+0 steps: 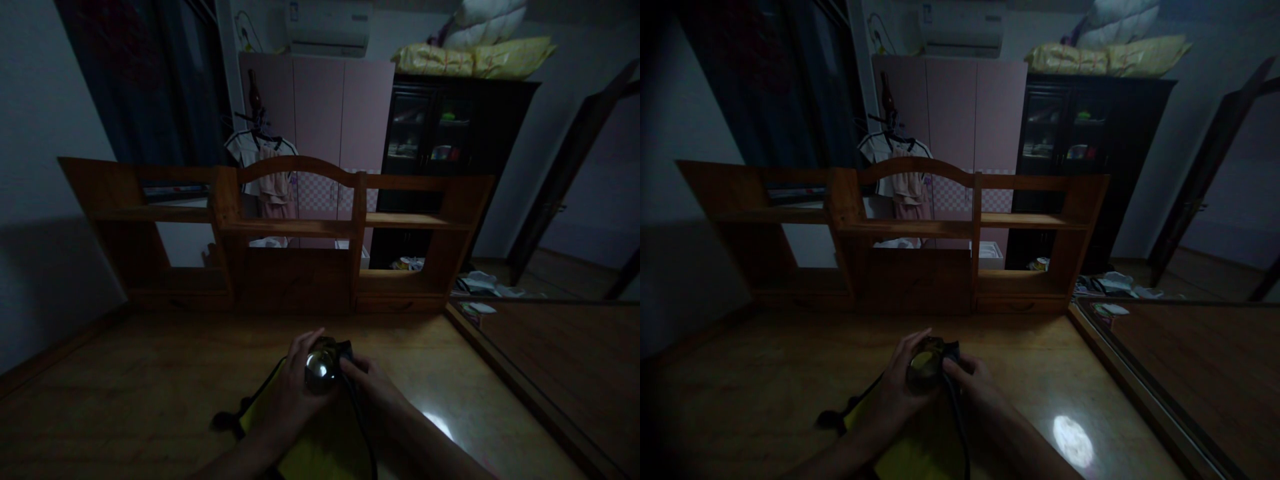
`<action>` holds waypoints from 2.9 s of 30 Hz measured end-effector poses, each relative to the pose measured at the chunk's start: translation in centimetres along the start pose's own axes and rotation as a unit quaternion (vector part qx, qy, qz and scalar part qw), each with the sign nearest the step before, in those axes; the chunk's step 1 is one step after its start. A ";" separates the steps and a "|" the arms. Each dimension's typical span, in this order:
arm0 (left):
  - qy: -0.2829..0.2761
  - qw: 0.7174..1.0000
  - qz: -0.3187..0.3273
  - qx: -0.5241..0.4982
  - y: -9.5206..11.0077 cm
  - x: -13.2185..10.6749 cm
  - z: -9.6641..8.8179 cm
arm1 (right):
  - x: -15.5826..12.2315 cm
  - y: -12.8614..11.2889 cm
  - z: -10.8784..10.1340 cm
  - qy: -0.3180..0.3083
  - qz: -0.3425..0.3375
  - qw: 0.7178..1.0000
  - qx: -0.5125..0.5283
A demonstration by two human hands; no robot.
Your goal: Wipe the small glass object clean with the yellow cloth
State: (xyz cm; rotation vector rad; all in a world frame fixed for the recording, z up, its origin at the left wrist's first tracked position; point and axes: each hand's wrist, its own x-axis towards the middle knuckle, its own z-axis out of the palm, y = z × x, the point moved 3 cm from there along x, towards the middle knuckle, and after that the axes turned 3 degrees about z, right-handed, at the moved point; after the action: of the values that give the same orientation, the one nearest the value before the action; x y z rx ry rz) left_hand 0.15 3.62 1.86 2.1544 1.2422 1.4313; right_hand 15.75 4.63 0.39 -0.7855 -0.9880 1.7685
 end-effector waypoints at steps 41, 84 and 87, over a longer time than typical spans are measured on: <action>-0.052 0.982 0.163 0.081 0.7 -1.1 -0.3 | 0.3 1.3 -0.9 0.038 0.063 0.992 0.101; -0.129 0.919 0.296 0.226 1.8 -2.0 1.2 | -1.0 0.0 -0.8 0.001 -0.192 0.943 -0.273; -0.152 0.916 0.303 0.216 2.5 -1.9 1.0 | -1.1 0.1 -0.9 0.026 -0.205 0.934 -0.292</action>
State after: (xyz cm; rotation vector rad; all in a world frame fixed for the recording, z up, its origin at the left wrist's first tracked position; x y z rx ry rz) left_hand 1.98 0.89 1.75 3.1212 0.8636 0.9817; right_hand 16.81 3.86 0.01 -0.8968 -1.5475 1.0923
